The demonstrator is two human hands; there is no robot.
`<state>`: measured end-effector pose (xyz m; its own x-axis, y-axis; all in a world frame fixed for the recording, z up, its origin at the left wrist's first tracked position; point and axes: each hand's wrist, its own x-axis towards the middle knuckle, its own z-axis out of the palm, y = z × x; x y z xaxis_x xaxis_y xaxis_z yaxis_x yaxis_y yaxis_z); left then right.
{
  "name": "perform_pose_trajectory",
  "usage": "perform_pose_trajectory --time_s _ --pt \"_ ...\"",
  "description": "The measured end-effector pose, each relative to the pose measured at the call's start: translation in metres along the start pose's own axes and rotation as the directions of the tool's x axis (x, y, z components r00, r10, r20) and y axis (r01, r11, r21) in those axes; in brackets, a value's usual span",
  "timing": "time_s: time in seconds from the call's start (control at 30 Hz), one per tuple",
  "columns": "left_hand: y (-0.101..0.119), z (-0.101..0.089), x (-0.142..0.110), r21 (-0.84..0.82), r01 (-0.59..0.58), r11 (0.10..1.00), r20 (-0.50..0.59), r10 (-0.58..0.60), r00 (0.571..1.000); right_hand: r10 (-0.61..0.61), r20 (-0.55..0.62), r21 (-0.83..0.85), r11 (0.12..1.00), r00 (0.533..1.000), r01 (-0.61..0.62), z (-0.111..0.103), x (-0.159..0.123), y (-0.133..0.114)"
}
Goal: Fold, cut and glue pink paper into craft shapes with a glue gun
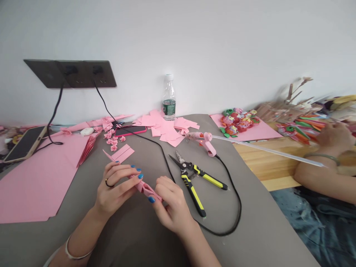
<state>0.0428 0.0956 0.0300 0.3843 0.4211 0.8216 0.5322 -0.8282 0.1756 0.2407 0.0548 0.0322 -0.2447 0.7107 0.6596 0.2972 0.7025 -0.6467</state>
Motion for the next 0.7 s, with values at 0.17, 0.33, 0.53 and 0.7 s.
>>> perform_pose_trajectory --time_s 0.17,0.33,0.53,0.7 --pt "0.0001 -0.0004 -0.0001 0.008 0.002 1.000 0.003 -0.002 1.000 0.015 0.010 -0.005 1.000 1.000 -0.015 0.0000 -0.0008 0.0001" --pt "-0.0005 -0.0010 -0.0001 -0.005 -0.002 1.000 -0.003 0.002 1.000 0.032 0.012 -0.018 0.999 0.999 -0.032 0.0000 0.0013 -0.0026" --pt "0.0005 -0.0018 0.0039 -0.020 -0.022 1.000 -0.032 0.022 0.999 0.026 0.001 -0.008 1.000 1.000 -0.026 0.0010 0.0008 -0.0025" --pt "0.0011 -0.0019 0.0052 -0.017 -0.031 0.999 -0.035 0.030 0.999 0.026 0.001 0.017 1.000 1.000 -0.026 0.0009 0.0000 -0.0024"
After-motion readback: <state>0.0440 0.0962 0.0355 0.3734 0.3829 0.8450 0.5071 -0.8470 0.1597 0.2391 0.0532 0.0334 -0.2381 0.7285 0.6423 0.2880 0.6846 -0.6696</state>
